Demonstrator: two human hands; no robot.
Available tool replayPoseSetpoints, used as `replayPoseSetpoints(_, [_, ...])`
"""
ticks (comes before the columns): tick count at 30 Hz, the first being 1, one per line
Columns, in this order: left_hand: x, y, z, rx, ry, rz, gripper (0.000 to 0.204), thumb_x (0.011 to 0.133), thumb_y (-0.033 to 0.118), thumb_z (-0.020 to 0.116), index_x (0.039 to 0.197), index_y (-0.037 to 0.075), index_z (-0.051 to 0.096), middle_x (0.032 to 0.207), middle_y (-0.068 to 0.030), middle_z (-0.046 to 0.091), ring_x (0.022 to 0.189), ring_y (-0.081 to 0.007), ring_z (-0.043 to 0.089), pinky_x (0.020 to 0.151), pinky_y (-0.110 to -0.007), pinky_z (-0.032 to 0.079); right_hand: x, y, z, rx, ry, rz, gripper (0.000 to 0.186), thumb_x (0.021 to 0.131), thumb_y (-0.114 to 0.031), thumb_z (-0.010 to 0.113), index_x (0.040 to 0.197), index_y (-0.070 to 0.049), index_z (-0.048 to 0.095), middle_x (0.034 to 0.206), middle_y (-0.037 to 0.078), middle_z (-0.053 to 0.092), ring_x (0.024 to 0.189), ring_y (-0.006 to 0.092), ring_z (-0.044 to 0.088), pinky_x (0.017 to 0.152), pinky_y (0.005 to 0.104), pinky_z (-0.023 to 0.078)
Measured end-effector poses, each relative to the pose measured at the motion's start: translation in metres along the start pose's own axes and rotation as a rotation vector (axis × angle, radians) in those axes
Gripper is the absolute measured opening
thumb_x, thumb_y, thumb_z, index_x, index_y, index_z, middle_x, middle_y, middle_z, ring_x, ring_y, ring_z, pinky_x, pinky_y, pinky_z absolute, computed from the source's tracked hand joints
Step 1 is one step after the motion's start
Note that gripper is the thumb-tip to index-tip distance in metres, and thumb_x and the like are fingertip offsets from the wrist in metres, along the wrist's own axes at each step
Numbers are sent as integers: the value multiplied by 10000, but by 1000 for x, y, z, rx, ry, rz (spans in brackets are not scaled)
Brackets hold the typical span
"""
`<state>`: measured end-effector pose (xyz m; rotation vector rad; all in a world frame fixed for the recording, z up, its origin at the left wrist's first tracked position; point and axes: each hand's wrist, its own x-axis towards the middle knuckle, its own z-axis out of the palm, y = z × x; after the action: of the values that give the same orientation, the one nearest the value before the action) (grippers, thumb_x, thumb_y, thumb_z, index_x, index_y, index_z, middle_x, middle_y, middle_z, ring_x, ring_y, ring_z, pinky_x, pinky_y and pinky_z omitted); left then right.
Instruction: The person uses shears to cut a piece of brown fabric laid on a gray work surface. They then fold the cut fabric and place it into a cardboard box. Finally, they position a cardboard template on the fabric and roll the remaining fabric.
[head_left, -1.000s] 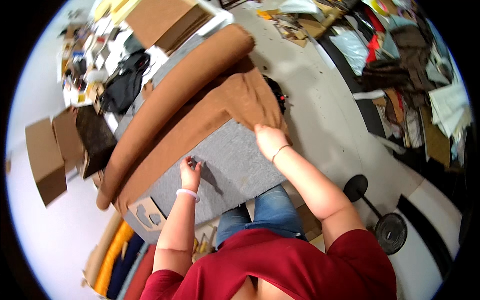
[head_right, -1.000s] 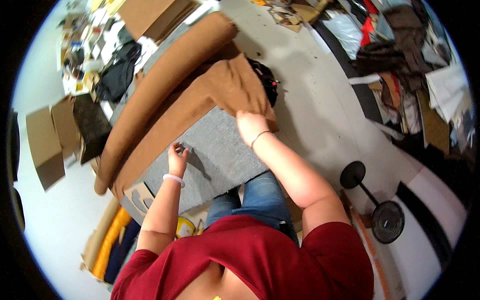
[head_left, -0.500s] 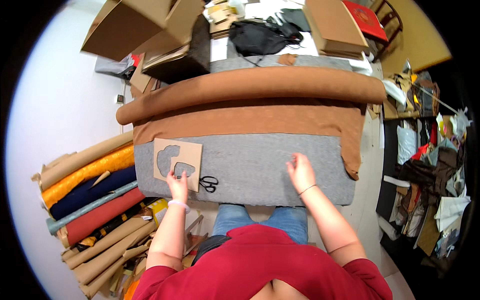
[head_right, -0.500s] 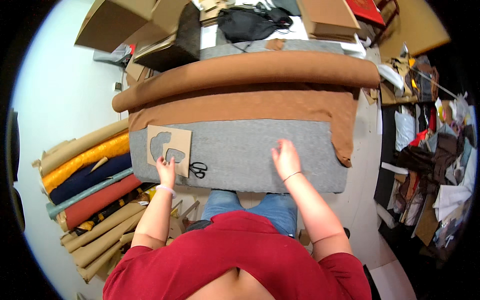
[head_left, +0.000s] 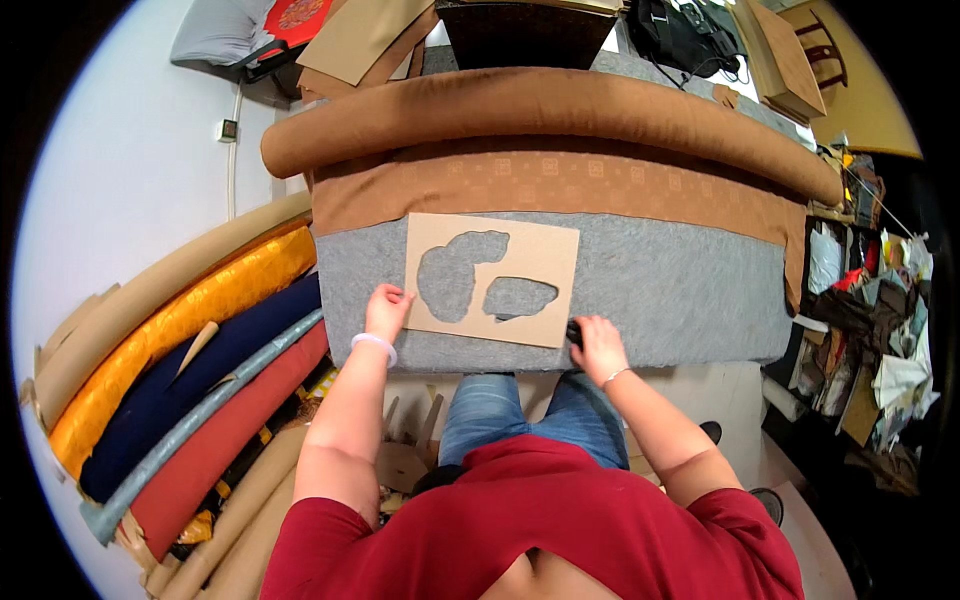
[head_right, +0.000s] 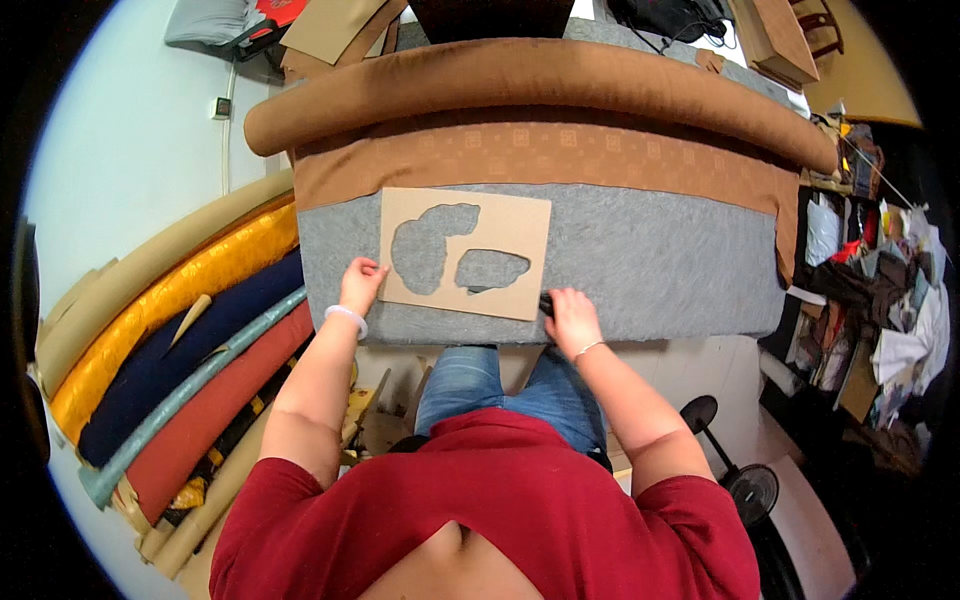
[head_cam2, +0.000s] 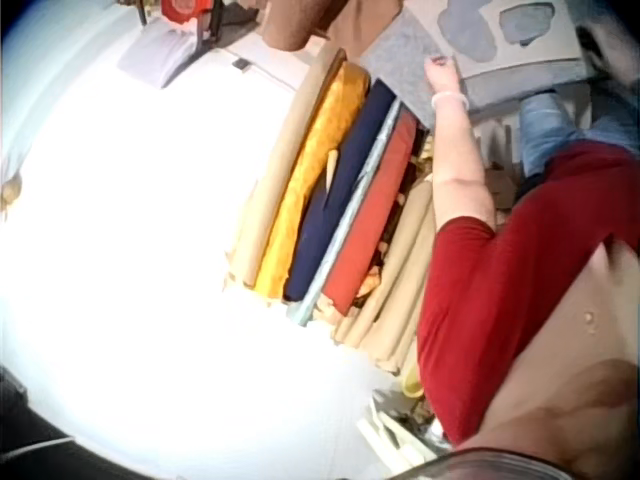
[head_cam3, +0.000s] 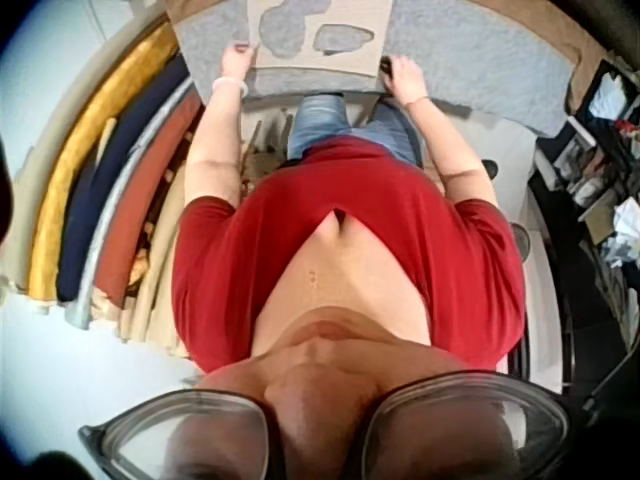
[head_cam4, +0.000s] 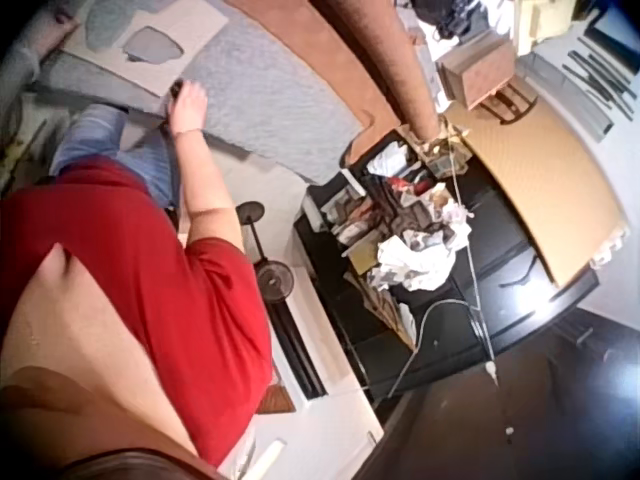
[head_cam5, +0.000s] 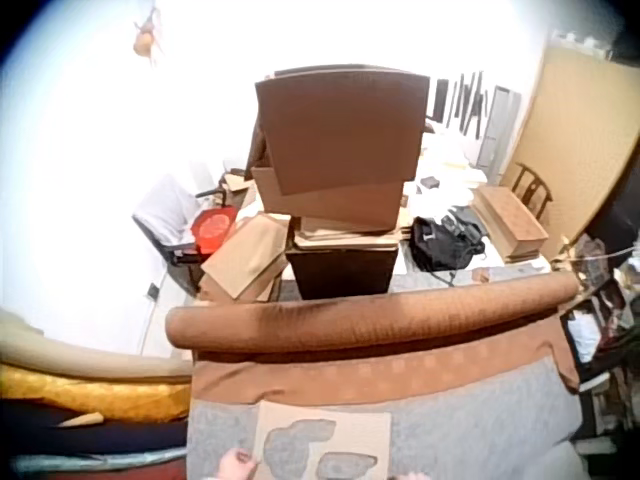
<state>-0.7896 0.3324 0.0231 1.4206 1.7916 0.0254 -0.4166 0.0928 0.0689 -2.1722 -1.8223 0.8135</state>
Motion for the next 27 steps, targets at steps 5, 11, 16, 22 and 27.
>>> replayPoseSetpoints(5, [-15, 21, 3, 62, -224, 85, 265, 814, 243, 812, 846, 4, 704, 767, -55, 680, 700, -139, 611, 651, -299, 509, -47, 53, -13, -66, 212, 275, 476, 685, -42, 689, 1148, -54, 575, 1075, 175, 596, 1014, 377, 565, 905, 472, 474])
replayPoseSetpoints(11, [-57, -5, 38, 7, -466, 45, 235, 840, 238, 788, 874, 18, 715, 803, -62, 709, 730, -128, 626, 681, -294, 515, -81, 103, -32, -232, 386, 518, 479, 760, -36, 706, 1213, -74, 553, 1181, 150, 557, 1142, 361, 529, 980, 459, 439])
replayPoseSetpoints(16, [-76, -40, 34, 67, -359, 42, 307, 844, 252, 773, 983, -9, 690, 900, -113, 706, 810, -198, 650, 746, -339, 525, -72, 143, -23, -182, 494, 726, 483, 780, -13, 710, 1234, -82, 558, 1223, 151, 550, 1163, 367, 525, 993, 453, 444])
replayPoseSetpoints(22, [-5, -6, -46, 71, 352, 42, 574, 825, 309, 778, 1191, -86, 579, 1078, -272, 638, 1002, -381, 629, 941, -425, 486, -11, 99, -25, -192, 690, 879, 540, 767, -87, 634, 1291, -5, 532, 1346, 192, 491, 1294, 379, 429, 1127, 474, 313])
replayPoseSetpoints(27, [131, -16, -113, -446, 194, -331, 957, 883, 658, 596, 1347, -169, 470, 1406, -291, 502, 1297, -320, 494, 1088, -387, 374, 122, 68, -36, 532, 1023, 856, 487, 908, -176, 677, 1297, 49, 489, 1260, 201, 564, 1029, 249, 618, 866, 370, 528])
